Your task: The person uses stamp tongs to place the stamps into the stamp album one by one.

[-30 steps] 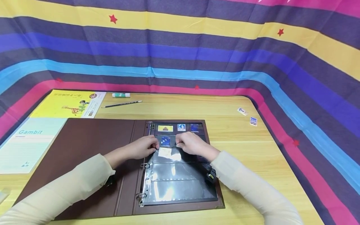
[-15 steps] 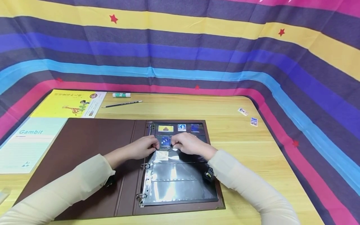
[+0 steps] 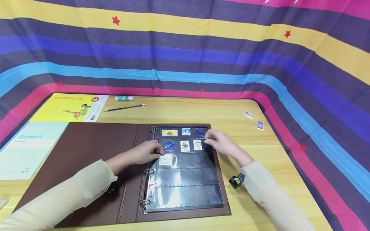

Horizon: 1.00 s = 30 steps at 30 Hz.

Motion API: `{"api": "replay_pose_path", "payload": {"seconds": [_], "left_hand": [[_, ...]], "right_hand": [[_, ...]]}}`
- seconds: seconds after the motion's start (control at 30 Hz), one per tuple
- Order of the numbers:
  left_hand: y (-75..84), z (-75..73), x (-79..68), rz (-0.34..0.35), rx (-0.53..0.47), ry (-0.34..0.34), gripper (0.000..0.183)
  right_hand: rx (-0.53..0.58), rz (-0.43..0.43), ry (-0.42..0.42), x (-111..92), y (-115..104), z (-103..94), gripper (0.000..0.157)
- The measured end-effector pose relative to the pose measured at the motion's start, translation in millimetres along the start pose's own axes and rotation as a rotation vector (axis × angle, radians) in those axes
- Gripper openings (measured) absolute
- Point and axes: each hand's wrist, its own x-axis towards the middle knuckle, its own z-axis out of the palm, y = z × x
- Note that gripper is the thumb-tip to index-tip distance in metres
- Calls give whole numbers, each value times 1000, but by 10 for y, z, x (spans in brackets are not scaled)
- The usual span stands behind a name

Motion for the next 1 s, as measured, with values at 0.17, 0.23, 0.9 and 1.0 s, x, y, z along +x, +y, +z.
{"api": "replay_pose_path", "payload": {"seconds": [0.17, 0.23, 0.9, 1.0], "left_hand": [[-1, 2, -12, -7, 0, 7, 6], [1, 2, -14, -13, -1, 5, 5], [12, 11, 2, -22, -4, -2, 6], [15, 9, -7, -31, -3, -6, 6]], "right_hand": [[-75, 158, 172, -279, 427, -355, 8], [-118, 228, 248, -387, 609, -498, 10], [-188, 859, 263, -791, 1360, -934, 30], [-173, 841, 236, -788, 1367, -918, 31]]}}
